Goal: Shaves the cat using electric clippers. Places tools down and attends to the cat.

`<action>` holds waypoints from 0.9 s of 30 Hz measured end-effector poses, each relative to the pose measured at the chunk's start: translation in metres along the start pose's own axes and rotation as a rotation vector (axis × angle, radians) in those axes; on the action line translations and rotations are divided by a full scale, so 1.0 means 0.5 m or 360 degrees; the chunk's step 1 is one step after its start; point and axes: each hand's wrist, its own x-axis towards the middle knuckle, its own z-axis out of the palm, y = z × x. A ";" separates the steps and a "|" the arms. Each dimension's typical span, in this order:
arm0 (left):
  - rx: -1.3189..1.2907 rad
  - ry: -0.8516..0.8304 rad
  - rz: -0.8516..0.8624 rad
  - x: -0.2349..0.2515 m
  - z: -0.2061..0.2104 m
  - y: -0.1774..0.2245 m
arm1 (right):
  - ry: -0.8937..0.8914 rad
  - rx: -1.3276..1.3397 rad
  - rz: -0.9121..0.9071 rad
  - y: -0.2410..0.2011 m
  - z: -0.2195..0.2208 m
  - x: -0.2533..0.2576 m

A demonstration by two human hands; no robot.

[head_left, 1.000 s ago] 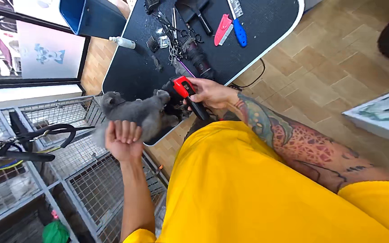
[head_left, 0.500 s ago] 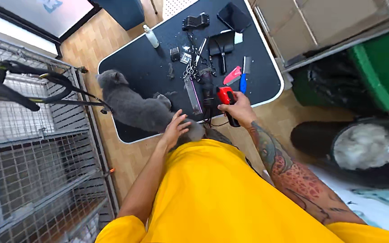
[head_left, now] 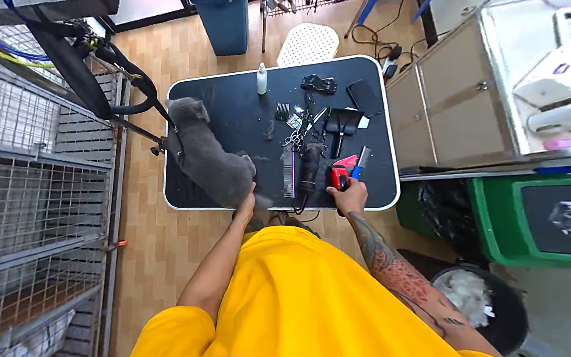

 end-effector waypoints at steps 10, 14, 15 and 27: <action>-0.0154 0.0485 0.0364 -0.021 -0.138 0.011 | 0.0215 -0.0039 -0.0767 -0.093 0.023 -0.052; -0.0389 0.0520 0.0532 -0.044 -0.230 0.035 | -0.0214 -0.0169 -0.0890 -0.196 0.081 -0.106; -0.0441 0.0519 0.0566 -0.045 -0.256 0.037 | -0.0374 -0.0283 -0.0753 -0.224 0.095 -0.113; -0.0724 0.0371 0.0527 0.000 -0.390 -0.053 | -0.0348 -0.0196 0.0050 -0.264 0.216 -0.099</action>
